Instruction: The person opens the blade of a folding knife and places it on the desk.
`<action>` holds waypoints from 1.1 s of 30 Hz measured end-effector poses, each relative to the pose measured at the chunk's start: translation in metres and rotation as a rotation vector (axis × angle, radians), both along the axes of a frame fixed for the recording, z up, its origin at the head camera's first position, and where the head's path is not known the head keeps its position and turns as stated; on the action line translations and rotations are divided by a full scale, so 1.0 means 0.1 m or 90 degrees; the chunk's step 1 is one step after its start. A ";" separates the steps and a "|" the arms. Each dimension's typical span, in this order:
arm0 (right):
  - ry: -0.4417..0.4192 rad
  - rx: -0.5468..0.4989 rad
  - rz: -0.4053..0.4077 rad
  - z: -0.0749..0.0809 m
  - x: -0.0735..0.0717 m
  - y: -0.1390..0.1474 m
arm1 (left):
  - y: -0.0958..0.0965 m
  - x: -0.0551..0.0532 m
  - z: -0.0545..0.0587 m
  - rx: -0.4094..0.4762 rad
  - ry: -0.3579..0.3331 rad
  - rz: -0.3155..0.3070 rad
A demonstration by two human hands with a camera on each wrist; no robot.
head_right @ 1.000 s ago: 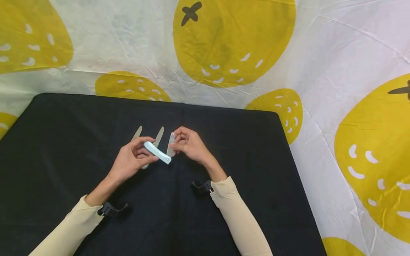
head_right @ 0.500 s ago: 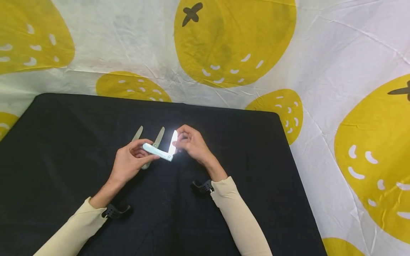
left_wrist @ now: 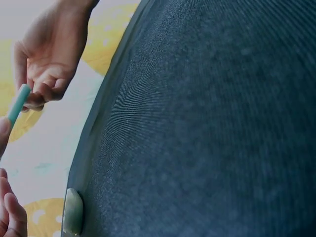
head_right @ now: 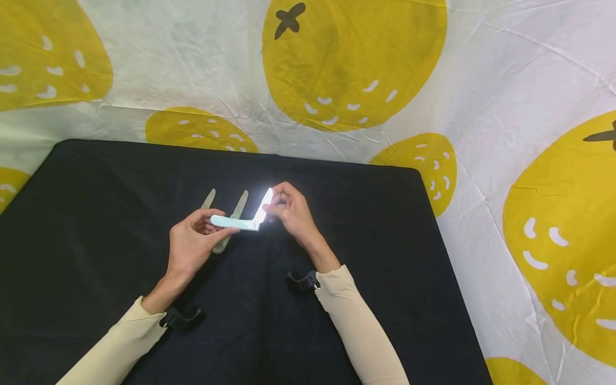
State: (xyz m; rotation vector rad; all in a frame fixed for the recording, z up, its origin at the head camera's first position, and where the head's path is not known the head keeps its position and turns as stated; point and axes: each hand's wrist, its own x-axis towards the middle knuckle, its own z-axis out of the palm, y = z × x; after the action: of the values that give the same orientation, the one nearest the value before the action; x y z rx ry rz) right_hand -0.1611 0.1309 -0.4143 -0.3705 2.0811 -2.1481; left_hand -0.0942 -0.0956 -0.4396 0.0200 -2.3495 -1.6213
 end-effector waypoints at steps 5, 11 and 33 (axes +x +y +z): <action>0.014 -0.018 -0.025 0.00 0.00 -0.01 | 0.02 -0.01 0.01 0.034 0.018 0.018; 0.031 -0.041 -0.068 -0.02 0.02 -0.03 | 0.05 -0.01 0.02 0.069 0.029 0.039; 0.111 -0.144 -0.169 -0.10 0.07 -0.10 | 0.18 -0.02 0.00 0.089 0.049 0.083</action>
State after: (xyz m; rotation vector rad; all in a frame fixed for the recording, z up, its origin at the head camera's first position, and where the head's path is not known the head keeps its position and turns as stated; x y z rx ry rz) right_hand -0.1538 0.1210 -0.4244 -0.3320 2.0818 -2.6059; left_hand -0.0958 -0.0777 -0.4397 0.1332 -2.1276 -1.6885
